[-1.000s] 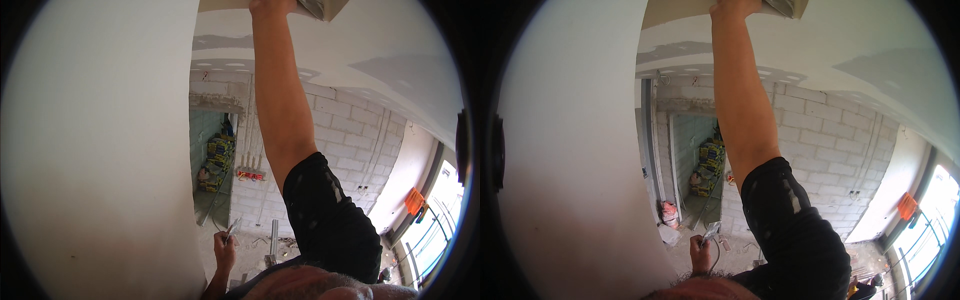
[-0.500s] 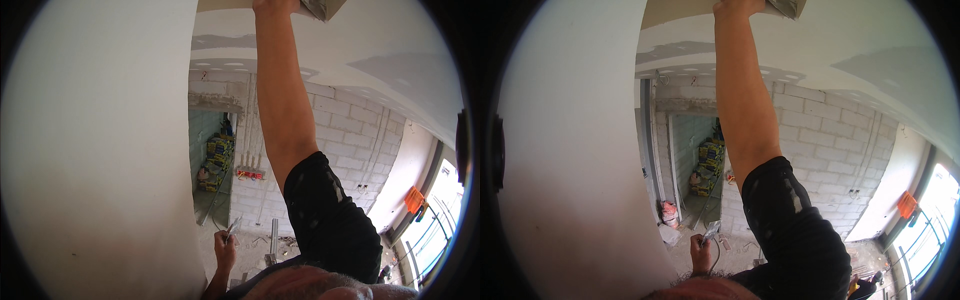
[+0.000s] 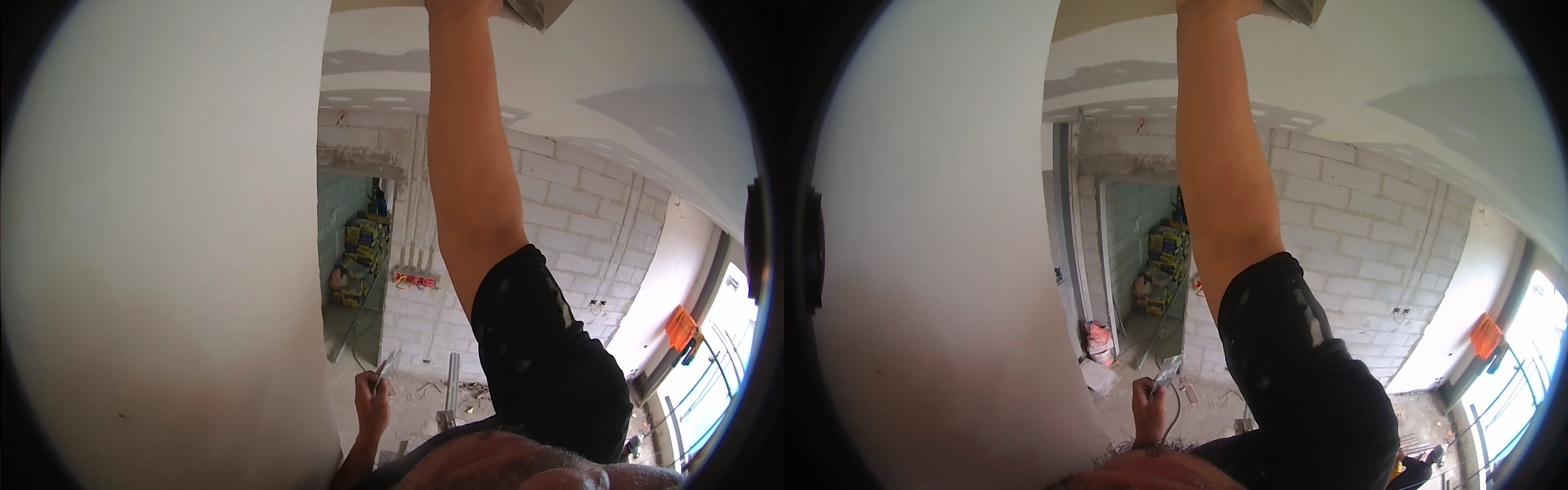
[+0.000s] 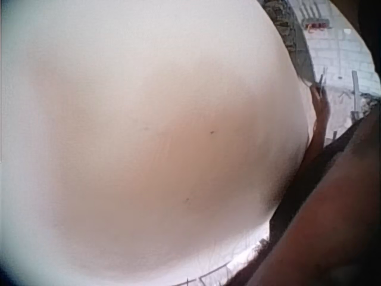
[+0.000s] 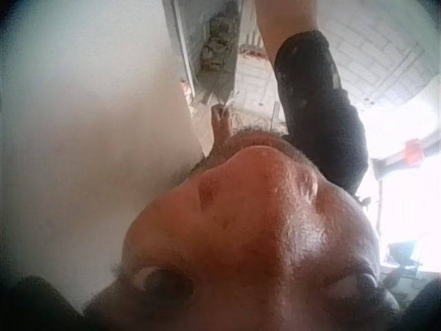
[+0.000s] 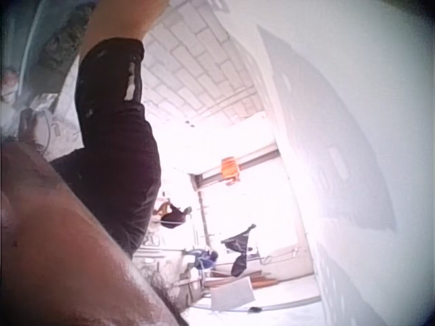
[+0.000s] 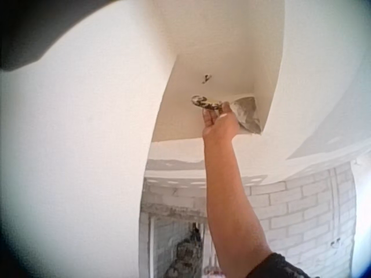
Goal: The person applies plaster to a ceiling using a trowel and hawk. They repeatedly scoop plaster from the hawk and spread it onto the ceiling surface in smooth strokes, working on a section of the ceiling in a room under construction.
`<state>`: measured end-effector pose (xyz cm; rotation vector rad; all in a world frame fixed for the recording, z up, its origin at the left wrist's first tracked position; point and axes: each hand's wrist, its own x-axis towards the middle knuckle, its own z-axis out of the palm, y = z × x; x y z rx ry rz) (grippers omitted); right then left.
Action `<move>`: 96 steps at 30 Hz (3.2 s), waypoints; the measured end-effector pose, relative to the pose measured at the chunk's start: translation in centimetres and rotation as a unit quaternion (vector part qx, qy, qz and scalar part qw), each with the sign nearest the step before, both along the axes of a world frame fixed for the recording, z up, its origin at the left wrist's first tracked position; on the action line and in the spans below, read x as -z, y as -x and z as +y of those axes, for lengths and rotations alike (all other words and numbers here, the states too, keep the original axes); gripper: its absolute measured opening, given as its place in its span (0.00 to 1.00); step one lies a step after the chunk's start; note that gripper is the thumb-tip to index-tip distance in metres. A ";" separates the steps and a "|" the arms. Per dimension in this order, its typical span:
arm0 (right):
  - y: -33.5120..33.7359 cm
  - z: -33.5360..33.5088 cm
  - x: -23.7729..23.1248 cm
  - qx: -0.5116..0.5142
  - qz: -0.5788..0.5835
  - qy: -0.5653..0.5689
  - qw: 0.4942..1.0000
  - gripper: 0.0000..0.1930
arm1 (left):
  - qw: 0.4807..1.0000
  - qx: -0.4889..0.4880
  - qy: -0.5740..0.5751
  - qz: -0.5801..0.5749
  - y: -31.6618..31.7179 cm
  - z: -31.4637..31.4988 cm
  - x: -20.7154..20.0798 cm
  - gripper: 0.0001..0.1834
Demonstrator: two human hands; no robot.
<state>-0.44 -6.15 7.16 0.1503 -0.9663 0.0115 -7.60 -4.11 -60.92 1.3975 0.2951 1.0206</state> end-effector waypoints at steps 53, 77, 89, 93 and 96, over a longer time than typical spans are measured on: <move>0.9 0.1 0.6 0.035 -0.055 0.005 0.998 0.17 | 1.000 0.015 0.003 0.006 0.2 0.2 0.7 0.08; 2.1 0.1 1.1 0.025 -0.035 0.004 0.999 0.19 | 1.000 0.006 -0.003 0.016 0.3 0.1 0.8 0.08; 1.8 0.0 0.8 0.023 -0.017 -0.003 1.000 0.18 | 1.000 0.005 -0.002 0.013 -0.1 0.5 1.5 0.08; 1.9 0.1 0.5 0.022 -0.019 -0.016 0.999 0.17 | 1.000 0.009 0.004 0.011 0.2 0.5 1.2 0.08; 1.4 0.1 0.3 0.004 -0.013 -0.013 1.000 0.16 | 1.000 0.008 -0.005 0.007 0.1 0.3 1.2 0.08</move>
